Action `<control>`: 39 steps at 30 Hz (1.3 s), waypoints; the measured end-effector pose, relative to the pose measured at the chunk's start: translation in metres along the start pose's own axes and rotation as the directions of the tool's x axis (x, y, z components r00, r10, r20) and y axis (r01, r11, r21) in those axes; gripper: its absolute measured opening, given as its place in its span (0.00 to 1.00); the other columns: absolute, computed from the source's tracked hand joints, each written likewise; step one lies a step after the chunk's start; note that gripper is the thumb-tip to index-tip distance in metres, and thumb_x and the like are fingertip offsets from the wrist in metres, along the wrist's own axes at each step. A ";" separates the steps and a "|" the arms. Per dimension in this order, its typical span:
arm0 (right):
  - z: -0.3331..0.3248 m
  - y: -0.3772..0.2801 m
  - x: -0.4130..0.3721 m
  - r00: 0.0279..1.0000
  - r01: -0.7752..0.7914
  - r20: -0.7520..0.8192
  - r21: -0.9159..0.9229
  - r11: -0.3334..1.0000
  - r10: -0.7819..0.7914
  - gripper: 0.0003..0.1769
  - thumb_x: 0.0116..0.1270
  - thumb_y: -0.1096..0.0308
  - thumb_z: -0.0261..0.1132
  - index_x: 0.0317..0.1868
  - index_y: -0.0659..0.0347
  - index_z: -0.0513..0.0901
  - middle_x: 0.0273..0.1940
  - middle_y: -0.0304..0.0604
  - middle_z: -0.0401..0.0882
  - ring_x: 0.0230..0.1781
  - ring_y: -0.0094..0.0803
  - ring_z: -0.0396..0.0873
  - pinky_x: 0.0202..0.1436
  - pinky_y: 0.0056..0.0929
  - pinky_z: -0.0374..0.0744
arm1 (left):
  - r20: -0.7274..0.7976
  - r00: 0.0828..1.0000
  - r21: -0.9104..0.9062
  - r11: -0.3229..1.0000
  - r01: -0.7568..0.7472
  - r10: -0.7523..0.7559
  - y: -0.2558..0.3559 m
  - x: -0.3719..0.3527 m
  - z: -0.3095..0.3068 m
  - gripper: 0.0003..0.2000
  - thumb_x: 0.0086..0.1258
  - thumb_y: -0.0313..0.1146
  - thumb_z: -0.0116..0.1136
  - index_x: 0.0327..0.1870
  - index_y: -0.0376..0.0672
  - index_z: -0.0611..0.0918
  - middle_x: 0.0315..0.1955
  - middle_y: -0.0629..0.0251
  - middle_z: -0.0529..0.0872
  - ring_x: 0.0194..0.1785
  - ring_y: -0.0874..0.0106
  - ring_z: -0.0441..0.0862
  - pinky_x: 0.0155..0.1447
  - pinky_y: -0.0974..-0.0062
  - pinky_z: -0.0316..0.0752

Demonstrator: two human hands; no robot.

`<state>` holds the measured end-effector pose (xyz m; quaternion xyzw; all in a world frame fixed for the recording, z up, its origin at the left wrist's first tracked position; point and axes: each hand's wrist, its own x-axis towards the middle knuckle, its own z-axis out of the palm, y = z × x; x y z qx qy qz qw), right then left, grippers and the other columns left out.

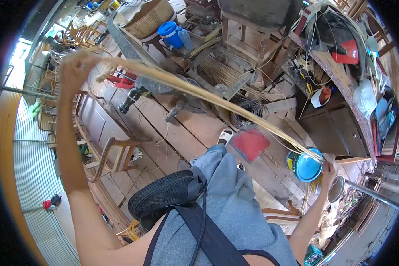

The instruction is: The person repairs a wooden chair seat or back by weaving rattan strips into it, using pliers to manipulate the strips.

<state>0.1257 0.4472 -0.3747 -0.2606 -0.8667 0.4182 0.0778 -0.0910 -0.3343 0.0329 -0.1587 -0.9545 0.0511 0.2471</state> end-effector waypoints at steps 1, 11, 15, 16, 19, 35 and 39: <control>0.020 -0.003 0.003 1.000 -0.002 -0.005 -0.001 1.000 0.002 0.12 0.73 0.67 0.59 0.47 0.65 0.84 0.36 0.37 0.84 0.31 0.22 0.78 0.31 0.20 0.75 | -0.037 0.997 0.082 0.994 -0.068 0.072 -0.006 0.024 -0.003 0.16 0.61 0.44 0.67 0.28 0.37 0.83 0.26 0.59 0.81 0.29 0.63 0.77 0.38 0.65 0.70; 0.185 -0.096 0.034 0.963 -0.269 0.137 0.550 0.791 0.232 0.11 0.71 0.68 0.62 0.47 0.67 0.83 0.26 0.30 0.74 0.22 0.15 0.67 0.34 0.20 0.79 | 0.104 0.940 0.579 0.749 -0.323 0.325 -0.083 0.351 0.138 0.22 0.64 0.59 0.60 0.44 0.51 0.84 0.38 0.65 0.85 0.40 0.64 0.81 0.47 0.58 0.74; 0.235 -0.133 0.073 0.929 -0.250 0.039 0.797 0.549 0.367 0.12 0.69 0.71 0.63 0.49 0.68 0.82 0.34 0.35 0.77 0.30 0.19 0.74 0.42 0.29 0.83 | 0.030 0.781 0.606 0.609 -0.511 0.624 -0.054 0.439 0.310 0.16 0.68 0.51 0.56 0.34 0.48 0.85 0.35 0.60 0.82 0.43 0.61 0.79 0.48 0.61 0.74; 0.250 -0.142 0.089 0.935 -0.222 0.032 0.829 0.512 0.354 0.12 0.69 0.71 0.63 0.49 0.69 0.82 0.36 0.36 0.78 0.32 0.21 0.75 0.42 0.30 0.84 | -0.013 0.814 0.637 0.633 -0.441 0.581 -0.051 0.445 0.363 0.15 0.68 0.49 0.55 0.39 0.47 0.84 0.41 0.60 0.82 0.48 0.61 0.79 0.52 0.59 0.73; 0.294 -0.160 0.130 0.941 -0.227 0.039 0.809 0.543 0.336 0.13 0.69 0.70 0.64 0.48 0.70 0.82 0.39 0.39 0.79 0.36 0.23 0.77 0.42 0.30 0.84 | 0.046 0.866 0.522 0.727 -0.446 0.498 0.006 0.395 0.456 0.13 0.68 0.39 0.54 0.45 0.43 0.85 0.51 0.53 0.82 0.57 0.57 0.78 0.59 0.51 0.70; 0.387 -0.093 0.182 0.761 -0.495 -0.038 0.611 0.618 0.648 0.10 0.67 0.64 0.65 0.35 0.64 0.83 0.26 0.37 0.78 0.19 0.24 0.75 0.23 0.25 0.79 | 0.656 0.498 -0.706 0.694 0.140 0.567 0.087 -0.009 0.444 0.14 0.63 0.30 0.61 0.50 0.41 0.82 0.57 0.49 0.76 0.59 0.49 0.75 0.60 0.58 0.73; 0.385 -0.081 0.168 0.684 -0.584 0.035 0.625 0.518 0.729 0.17 0.68 0.59 0.65 0.52 0.58 0.81 0.32 0.34 0.76 0.24 0.20 0.72 0.28 0.23 0.77 | 0.678 0.476 -0.695 0.699 0.168 0.560 0.090 -0.008 0.446 0.14 0.66 0.30 0.59 0.52 0.40 0.81 0.58 0.45 0.76 0.57 0.47 0.77 0.59 0.60 0.75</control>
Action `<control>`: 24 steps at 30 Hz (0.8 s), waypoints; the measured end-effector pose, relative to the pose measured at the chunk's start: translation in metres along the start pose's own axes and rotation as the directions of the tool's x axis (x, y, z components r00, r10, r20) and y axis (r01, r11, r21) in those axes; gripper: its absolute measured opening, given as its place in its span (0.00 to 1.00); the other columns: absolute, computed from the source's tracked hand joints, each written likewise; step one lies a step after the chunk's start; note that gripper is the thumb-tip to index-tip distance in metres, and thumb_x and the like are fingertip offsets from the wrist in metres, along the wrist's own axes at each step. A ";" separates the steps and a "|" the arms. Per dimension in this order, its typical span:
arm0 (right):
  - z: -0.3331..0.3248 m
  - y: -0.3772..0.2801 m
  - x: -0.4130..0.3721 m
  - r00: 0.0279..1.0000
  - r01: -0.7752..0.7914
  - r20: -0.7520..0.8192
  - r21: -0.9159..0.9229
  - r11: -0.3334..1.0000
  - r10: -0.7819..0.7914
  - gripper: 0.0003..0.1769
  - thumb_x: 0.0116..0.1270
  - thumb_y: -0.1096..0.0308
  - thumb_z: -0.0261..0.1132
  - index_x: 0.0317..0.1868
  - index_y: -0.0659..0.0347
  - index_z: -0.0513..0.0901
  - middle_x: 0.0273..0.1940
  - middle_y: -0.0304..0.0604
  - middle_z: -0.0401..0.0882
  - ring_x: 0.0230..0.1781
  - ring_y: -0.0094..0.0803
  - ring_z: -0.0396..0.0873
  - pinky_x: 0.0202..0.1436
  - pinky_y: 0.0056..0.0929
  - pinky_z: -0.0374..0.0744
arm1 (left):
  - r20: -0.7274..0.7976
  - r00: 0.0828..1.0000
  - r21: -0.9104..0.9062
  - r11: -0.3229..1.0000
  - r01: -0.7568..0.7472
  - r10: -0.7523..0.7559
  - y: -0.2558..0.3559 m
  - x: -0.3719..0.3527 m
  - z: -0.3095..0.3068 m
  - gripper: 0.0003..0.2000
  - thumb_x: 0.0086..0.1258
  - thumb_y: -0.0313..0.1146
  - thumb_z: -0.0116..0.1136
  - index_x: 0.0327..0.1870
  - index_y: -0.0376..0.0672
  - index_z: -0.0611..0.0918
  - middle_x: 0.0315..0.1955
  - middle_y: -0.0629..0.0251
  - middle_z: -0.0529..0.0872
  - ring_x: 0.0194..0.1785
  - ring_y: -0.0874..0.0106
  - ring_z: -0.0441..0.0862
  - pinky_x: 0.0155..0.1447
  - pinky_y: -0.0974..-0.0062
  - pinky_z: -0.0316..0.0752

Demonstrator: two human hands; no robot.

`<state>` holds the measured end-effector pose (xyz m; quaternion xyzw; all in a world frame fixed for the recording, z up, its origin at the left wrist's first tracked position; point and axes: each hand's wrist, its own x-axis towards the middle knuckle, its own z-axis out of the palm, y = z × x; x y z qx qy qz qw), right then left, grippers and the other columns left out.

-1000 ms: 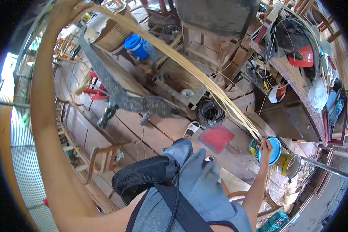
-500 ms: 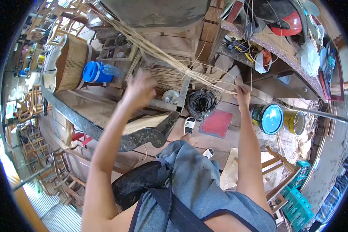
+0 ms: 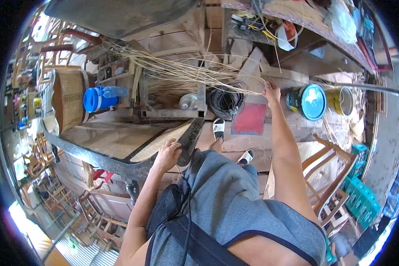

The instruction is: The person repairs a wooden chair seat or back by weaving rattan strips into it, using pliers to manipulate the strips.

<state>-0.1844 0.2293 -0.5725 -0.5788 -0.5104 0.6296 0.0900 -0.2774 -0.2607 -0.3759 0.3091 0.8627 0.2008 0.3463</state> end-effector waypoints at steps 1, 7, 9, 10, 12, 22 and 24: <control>-0.004 0.012 0.013 1.000 -0.006 -0.023 0.008 1.000 0.006 0.17 0.68 0.59 0.65 0.52 0.58 0.81 0.32 0.34 0.76 0.24 0.20 0.72 0.28 0.23 0.77 | 0.018 1.000 0.003 1.000 -0.018 0.018 0.003 0.001 -0.002 0.14 0.66 0.30 0.59 0.52 0.40 0.81 0.58 0.45 0.76 0.57 0.47 0.77 0.59 0.60 0.75; -0.073 0.054 0.032 0.793 0.466 -0.145 -0.483 0.742 -0.592 0.26 0.69 0.57 0.64 0.64 0.57 0.75 0.30 0.34 0.78 0.23 0.18 0.72 0.26 0.22 0.73 | 0.071 0.992 0.018 0.995 -0.102 0.100 0.023 0.017 0.001 0.13 0.65 0.29 0.58 0.49 0.38 0.82 0.55 0.48 0.78 0.57 0.49 0.77 0.61 0.61 0.73; -0.102 0.050 -0.040 0.899 0.370 -0.054 -0.436 0.820 -0.435 0.19 0.68 0.58 0.62 0.54 0.60 0.79 0.37 0.49 0.83 0.38 0.38 0.80 0.43 0.35 0.78 | 0.095 0.984 0.024 0.987 -0.156 0.153 0.028 0.026 0.009 0.13 0.65 0.29 0.58 0.49 0.37 0.82 0.54 0.48 0.79 0.57 0.49 0.77 0.61 0.61 0.73; -0.115 0.042 -0.085 0.945 0.294 -0.005 -0.434 0.852 -0.328 0.17 0.68 0.58 0.61 0.50 0.61 0.81 0.38 0.53 0.84 0.42 0.45 0.84 0.48 0.40 0.79 | 0.111 0.975 0.024 0.980 -0.198 0.194 0.033 0.029 0.015 0.13 0.65 0.30 0.58 0.49 0.37 0.82 0.53 0.48 0.80 0.56 0.50 0.78 0.61 0.61 0.73; -0.153 0.116 -0.126 0.981 0.191 0.046 -0.354 0.915 -0.187 0.16 0.70 0.56 0.58 0.39 0.61 0.82 0.26 0.52 0.82 0.29 0.46 0.83 0.36 0.45 0.79 | 0.174 0.956 0.022 0.970 -0.242 0.235 0.048 0.038 0.021 0.13 0.66 0.31 0.57 0.49 0.36 0.82 0.52 0.48 0.81 0.56 0.50 0.78 0.61 0.61 0.73; -0.271 0.367 -0.442 0.713 -0.701 -0.179 -0.159 0.695 0.678 0.07 0.69 0.71 0.56 0.33 0.63 0.78 0.26 0.39 0.78 0.21 0.30 0.78 0.20 0.34 0.79 | 0.449 0.860 0.152 0.928 -0.340 0.241 0.112 0.066 0.067 0.14 0.66 0.36 0.57 0.49 0.38 0.82 0.48 0.48 0.84 0.53 0.51 0.81 0.58 0.60 0.74; -0.277 0.411 -0.469 0.714 -0.684 -0.039 0.173 0.708 0.699 0.13 0.67 0.73 0.56 0.50 0.65 0.80 0.28 0.40 0.78 0.21 0.30 0.77 0.17 0.28 0.75 | 0.490 0.848 0.206 0.919 -0.337 0.201 0.130 0.065 0.077 0.14 0.66 0.35 0.57 0.49 0.38 0.82 0.46 0.48 0.85 0.52 0.51 0.81 0.57 0.62 0.75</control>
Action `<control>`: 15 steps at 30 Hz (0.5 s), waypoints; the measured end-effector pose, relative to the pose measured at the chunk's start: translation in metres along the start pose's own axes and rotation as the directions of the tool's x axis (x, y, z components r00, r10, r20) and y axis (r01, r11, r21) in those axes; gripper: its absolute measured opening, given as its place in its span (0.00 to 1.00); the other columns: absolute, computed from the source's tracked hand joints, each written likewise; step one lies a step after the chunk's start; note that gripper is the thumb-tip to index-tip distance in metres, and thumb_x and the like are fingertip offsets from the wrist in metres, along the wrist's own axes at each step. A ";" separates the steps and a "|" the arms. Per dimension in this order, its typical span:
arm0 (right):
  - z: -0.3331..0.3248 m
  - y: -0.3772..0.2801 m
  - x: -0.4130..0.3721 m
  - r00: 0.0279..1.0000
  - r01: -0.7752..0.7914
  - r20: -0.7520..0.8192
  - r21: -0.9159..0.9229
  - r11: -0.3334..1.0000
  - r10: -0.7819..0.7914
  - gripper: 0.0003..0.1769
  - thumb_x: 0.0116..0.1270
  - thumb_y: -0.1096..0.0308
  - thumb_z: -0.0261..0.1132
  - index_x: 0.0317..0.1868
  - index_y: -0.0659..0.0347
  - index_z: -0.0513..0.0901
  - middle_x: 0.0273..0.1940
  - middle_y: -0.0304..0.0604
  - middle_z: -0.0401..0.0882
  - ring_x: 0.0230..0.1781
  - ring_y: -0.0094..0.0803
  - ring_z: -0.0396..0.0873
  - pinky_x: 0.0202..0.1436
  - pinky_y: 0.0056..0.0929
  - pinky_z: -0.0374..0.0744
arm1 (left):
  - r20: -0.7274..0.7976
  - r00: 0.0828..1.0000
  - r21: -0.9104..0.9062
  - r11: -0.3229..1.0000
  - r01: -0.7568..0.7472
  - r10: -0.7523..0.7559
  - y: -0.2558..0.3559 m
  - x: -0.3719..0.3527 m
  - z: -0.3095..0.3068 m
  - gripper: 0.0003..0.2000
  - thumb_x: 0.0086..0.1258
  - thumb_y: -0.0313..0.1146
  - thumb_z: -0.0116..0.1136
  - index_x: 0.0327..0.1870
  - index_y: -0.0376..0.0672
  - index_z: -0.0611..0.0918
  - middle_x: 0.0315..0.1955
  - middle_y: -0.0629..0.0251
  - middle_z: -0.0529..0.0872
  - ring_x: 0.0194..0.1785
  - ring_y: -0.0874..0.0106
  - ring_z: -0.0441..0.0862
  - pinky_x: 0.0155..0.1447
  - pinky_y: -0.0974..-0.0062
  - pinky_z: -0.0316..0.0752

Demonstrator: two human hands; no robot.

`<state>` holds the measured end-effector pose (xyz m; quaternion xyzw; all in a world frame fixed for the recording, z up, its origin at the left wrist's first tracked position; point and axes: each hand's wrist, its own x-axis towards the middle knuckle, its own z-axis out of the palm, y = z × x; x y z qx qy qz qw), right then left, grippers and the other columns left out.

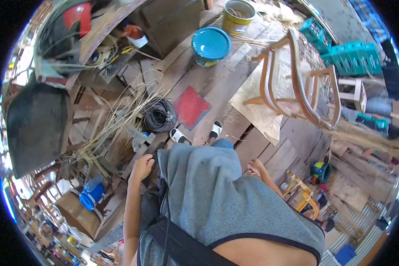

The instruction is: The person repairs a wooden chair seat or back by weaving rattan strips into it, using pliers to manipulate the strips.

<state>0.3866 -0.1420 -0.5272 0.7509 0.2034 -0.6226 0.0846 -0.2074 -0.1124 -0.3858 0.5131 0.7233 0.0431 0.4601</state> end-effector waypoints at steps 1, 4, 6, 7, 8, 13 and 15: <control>-0.005 0.001 -0.001 1.000 0.002 0.005 0.026 1.000 -0.002 0.13 0.67 0.73 0.56 0.50 0.65 0.80 0.28 0.40 0.78 0.21 0.30 0.77 0.17 0.28 0.75 | 0.030 0.999 0.024 0.999 0.039 -0.039 0.023 0.008 -0.004 0.15 0.66 0.35 0.57 0.49 0.38 0.82 0.45 0.49 0.85 0.50 0.51 0.82 0.55 0.64 0.76; -0.022 -0.018 -0.007 0.998 0.062 -0.007 0.198 0.978 -0.062 0.15 0.69 0.71 0.57 0.54 0.63 0.79 0.30 0.40 0.79 0.22 0.28 0.78 0.19 0.26 0.75 | 0.099 0.995 0.077 0.997 -0.009 0.002 0.074 0.027 -0.008 0.15 0.67 0.35 0.58 0.51 0.35 0.81 0.43 0.49 0.86 0.47 0.56 0.84 0.53 0.68 0.77; -0.037 -0.034 -0.019 0.962 0.265 -0.161 0.341 0.902 -0.222 0.13 0.71 0.69 0.58 0.53 0.61 0.80 0.31 0.39 0.79 0.24 0.26 0.78 0.23 0.25 0.77 | 0.101 0.994 0.052 0.997 -0.054 0.049 0.084 0.042 0.002 0.16 0.68 0.35 0.58 0.51 0.33 0.81 0.44 0.50 0.87 0.47 0.61 0.85 0.53 0.68 0.77; -0.050 -0.038 -0.017 0.959 0.274 -0.167 0.357 0.893 -0.228 0.13 0.71 0.69 0.58 0.53 0.61 0.80 0.31 0.39 0.79 0.24 0.26 0.78 0.23 0.25 0.77 | 0.100 0.993 0.066 0.995 -0.069 0.062 0.095 0.049 0.008 0.16 0.68 0.35 0.58 0.51 0.33 0.81 0.44 0.50 0.87 0.47 0.61 0.85 0.53 0.68 0.77; -0.061 -0.041 -0.015 0.954 0.296 -0.158 0.346 0.890 -0.256 0.14 0.72 0.66 0.57 0.54 0.61 0.79 0.33 0.38 0.80 0.26 0.25 0.78 0.26 0.26 0.78 | 0.111 0.992 0.080 0.995 -0.068 0.059 0.106 0.055 0.011 0.16 0.68 0.35 0.58 0.51 0.33 0.81 0.44 0.50 0.87 0.48 0.61 0.85 0.53 0.68 0.77; -0.097 -0.035 -0.010 0.934 0.337 -0.248 0.389 0.857 -0.255 0.15 0.73 0.64 0.55 0.55 0.61 0.78 0.35 0.38 0.81 0.28 0.24 0.79 0.28 0.26 0.79 | 0.182 0.982 0.022 0.998 -0.052 0.048 0.135 0.077 0.025 0.14 0.69 0.36 0.55 0.49 0.36 0.82 0.40 0.55 0.87 0.45 0.65 0.85 0.52 0.72 0.76; -0.101 -0.027 -0.001 0.951 0.271 -0.269 0.487 0.830 -0.153 0.14 0.73 0.65 0.55 0.53 0.60 0.79 0.33 0.37 0.80 0.25 0.24 0.78 0.27 0.26 0.79 | 0.222 0.974 0.070 0.996 -0.060 0.043 0.128 0.086 0.023 0.13 0.70 0.36 0.55 0.47 0.37 0.82 0.37 0.57 0.87 0.44 0.67 0.84 0.50 0.72 0.76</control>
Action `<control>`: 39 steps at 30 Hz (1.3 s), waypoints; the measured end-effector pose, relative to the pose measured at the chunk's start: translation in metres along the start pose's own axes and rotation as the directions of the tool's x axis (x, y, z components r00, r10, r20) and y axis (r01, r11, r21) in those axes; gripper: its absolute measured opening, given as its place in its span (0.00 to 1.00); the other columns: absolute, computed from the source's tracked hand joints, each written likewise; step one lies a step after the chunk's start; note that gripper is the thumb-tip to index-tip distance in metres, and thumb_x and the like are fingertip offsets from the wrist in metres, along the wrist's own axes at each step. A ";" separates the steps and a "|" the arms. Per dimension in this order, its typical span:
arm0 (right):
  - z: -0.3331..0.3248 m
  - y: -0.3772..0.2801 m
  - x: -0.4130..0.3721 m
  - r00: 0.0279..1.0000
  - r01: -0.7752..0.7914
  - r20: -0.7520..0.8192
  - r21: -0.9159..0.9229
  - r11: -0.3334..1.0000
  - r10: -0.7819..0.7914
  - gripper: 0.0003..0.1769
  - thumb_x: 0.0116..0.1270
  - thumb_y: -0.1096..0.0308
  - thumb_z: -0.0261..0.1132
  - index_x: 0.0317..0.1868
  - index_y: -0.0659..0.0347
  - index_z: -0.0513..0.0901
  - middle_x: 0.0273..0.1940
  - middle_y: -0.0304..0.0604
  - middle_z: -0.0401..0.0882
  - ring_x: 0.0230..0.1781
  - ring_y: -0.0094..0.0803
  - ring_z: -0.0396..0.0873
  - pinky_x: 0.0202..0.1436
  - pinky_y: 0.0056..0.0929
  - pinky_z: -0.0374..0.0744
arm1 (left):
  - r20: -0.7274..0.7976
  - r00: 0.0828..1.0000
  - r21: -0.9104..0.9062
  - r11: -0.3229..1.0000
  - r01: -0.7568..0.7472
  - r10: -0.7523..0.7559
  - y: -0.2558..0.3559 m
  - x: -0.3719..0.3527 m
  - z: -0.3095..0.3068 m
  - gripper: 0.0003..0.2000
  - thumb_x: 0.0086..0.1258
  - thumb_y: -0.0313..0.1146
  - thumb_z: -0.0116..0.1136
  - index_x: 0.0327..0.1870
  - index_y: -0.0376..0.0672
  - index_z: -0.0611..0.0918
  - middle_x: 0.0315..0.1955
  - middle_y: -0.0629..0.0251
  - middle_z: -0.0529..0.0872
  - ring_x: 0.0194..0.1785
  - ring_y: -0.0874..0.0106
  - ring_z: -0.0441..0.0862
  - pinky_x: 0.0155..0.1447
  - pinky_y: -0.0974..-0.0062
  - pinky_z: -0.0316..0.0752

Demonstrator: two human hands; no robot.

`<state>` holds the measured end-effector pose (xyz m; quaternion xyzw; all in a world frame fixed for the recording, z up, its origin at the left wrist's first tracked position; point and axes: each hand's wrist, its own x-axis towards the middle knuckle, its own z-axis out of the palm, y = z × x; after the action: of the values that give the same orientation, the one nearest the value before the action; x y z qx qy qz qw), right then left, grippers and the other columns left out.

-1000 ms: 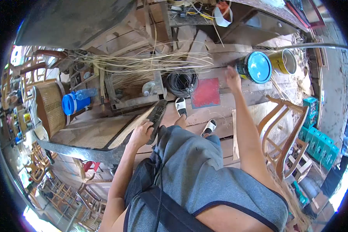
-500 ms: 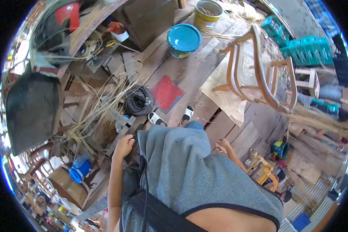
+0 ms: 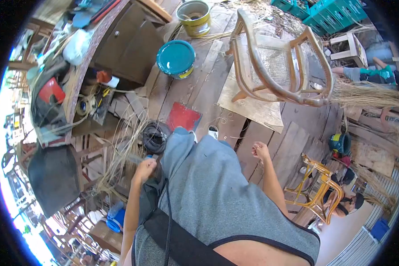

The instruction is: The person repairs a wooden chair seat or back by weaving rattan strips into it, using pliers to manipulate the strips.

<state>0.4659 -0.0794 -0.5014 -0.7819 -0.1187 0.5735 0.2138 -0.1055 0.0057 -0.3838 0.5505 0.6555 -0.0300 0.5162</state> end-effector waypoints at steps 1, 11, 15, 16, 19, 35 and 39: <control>0.001 0.004 0.006 1.000 0.004 -0.016 0.027 1.000 -0.004 0.14 0.73 0.65 0.55 0.53 0.60 0.79 0.33 0.37 0.80 0.25 0.24 0.78 0.27 0.26 0.79 | 0.054 0.998 -0.042 0.998 0.046 -0.044 -0.011 0.009 -0.002 0.13 0.71 0.36 0.55 0.46 0.36 0.82 0.37 0.57 0.87 0.44 0.67 0.84 0.49 0.72 0.76; 0.033 0.003 0.001 0.963 -0.233 -0.095 0.184 0.955 0.253 0.08 0.71 0.67 0.57 0.44 0.58 0.81 0.29 0.34 0.78 0.23 0.23 0.78 0.24 0.25 0.78 | 0.266 0.941 -0.119 0.976 -0.184 0.210 -0.047 0.170 -0.090 0.10 0.69 0.34 0.57 0.38 0.36 0.84 0.31 0.65 0.85 0.37 0.74 0.81 0.43 0.73 0.76; 0.071 -0.038 -0.011 0.959 -0.263 -0.036 0.264 0.928 0.282 0.08 0.72 0.65 0.57 0.43 0.58 0.81 0.30 0.34 0.79 0.23 0.23 0.78 0.25 0.24 0.78 | 0.336 0.939 0.117 0.986 -0.118 0.072 0.015 0.254 -0.153 0.08 0.67 0.32 0.55 0.35 0.37 0.84 0.28 0.70 0.84 0.33 0.77 0.78 0.40 0.74 0.74; 0.082 -0.047 -0.014 0.956 -0.271 -0.035 0.280 0.921 0.292 0.08 0.72 0.65 0.57 0.43 0.58 0.81 0.30 0.34 0.79 0.23 0.23 0.78 0.25 0.24 0.78 | 0.318 0.947 0.200 0.974 -0.103 0.035 0.042 0.268 -0.165 0.09 0.68 0.33 0.54 0.36 0.37 0.84 0.28 0.68 0.84 0.34 0.75 0.79 0.41 0.73 0.75; 0.114 -0.061 -0.019 0.974 -0.145 -0.075 0.514 0.845 0.212 0.08 0.73 0.65 0.57 0.42 0.59 0.81 0.29 0.33 0.78 0.24 0.23 0.78 0.25 0.24 0.78 | 0.224 0.972 0.361 0.920 -0.152 0.073 0.123 0.312 -0.195 0.13 0.69 0.36 0.55 0.43 0.36 0.84 0.35 0.59 0.87 0.42 0.66 0.83 0.48 0.69 0.76; 0.140 -0.161 0.084 0.971 -0.091 -0.149 0.484 0.870 0.185 0.11 0.68 0.69 0.56 0.42 0.65 0.83 0.26 0.40 0.80 0.22 0.29 0.76 0.24 0.29 0.74 | 0.841 0.538 0.414 0.562 -0.715 0.064 0.428 0.444 -0.101 0.28 0.73 0.58 0.45 0.61 0.46 0.79 0.57 0.52 0.81 0.62 0.54 0.76 0.65 0.63 0.69; 0.112 -0.228 0.136 0.987 -0.009 -0.112 0.691 0.723 0.119 0.13 0.67 0.72 0.54 0.50 0.64 0.79 0.29 0.38 0.79 0.24 0.27 0.77 0.24 0.25 0.73 | 0.857 0.514 0.482 0.385 -0.787 -0.023 0.473 0.476 -0.090 0.33 0.71 0.66 0.39 0.65 0.51 0.76 0.65 0.59 0.74 0.72 0.54 0.63 0.72 0.50 0.56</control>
<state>0.4162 0.2021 -0.5375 -0.6907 0.1455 0.5240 0.4766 0.2592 0.5746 -0.4296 0.8096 0.0975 -0.4328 0.3843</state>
